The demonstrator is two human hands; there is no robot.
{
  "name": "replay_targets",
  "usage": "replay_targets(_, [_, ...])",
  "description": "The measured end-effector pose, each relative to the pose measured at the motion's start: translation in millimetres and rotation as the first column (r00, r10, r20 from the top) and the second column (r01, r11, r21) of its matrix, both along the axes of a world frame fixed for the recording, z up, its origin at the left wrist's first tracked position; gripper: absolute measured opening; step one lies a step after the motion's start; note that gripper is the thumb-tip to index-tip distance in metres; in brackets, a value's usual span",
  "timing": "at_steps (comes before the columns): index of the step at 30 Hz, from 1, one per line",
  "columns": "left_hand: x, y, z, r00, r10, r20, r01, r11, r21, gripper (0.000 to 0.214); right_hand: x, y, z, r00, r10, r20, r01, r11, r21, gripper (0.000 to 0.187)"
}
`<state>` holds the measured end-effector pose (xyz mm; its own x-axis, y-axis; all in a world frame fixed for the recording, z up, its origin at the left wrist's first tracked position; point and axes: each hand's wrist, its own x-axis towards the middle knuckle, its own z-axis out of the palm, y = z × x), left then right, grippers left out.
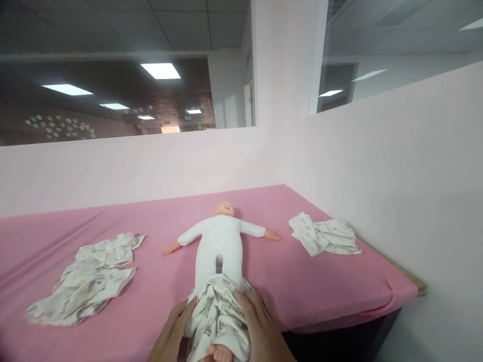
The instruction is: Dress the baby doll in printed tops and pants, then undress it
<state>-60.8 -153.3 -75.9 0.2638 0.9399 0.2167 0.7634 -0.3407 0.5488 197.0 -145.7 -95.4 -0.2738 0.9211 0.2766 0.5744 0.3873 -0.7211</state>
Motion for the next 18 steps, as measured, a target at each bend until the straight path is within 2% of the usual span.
replay_targets(5, [4.9,6.4,17.9,0.997,-0.014,0.081,0.015,1.0,-0.006,0.091,3.6,-5.3,16.3,0.992,-0.076,-0.098,0.082,0.995,0.059,0.081])
replay_targets(11, [21.8,8.0,30.4,0.973,0.089,0.212,-0.056,0.986,-0.156,0.078,0.1,-3.4,24.4,0.973,-0.156,-0.171,0.131,0.98,-0.147,0.073])
replay_targets(15, [35.9,6.4,34.1,0.902,0.235,0.363,-0.174,0.966,-0.192,0.07,-6.6,1.1,35.7,0.914,-0.189,-0.36,0.095,0.96,-0.262,0.067])
replay_targets(18, [46.5,1.8,37.2,0.841,0.276,0.465,-0.211,0.959,-0.188,0.063,-9.5,0.7,45.9,0.874,-0.189,-0.448,0.039,0.946,-0.321,0.057])
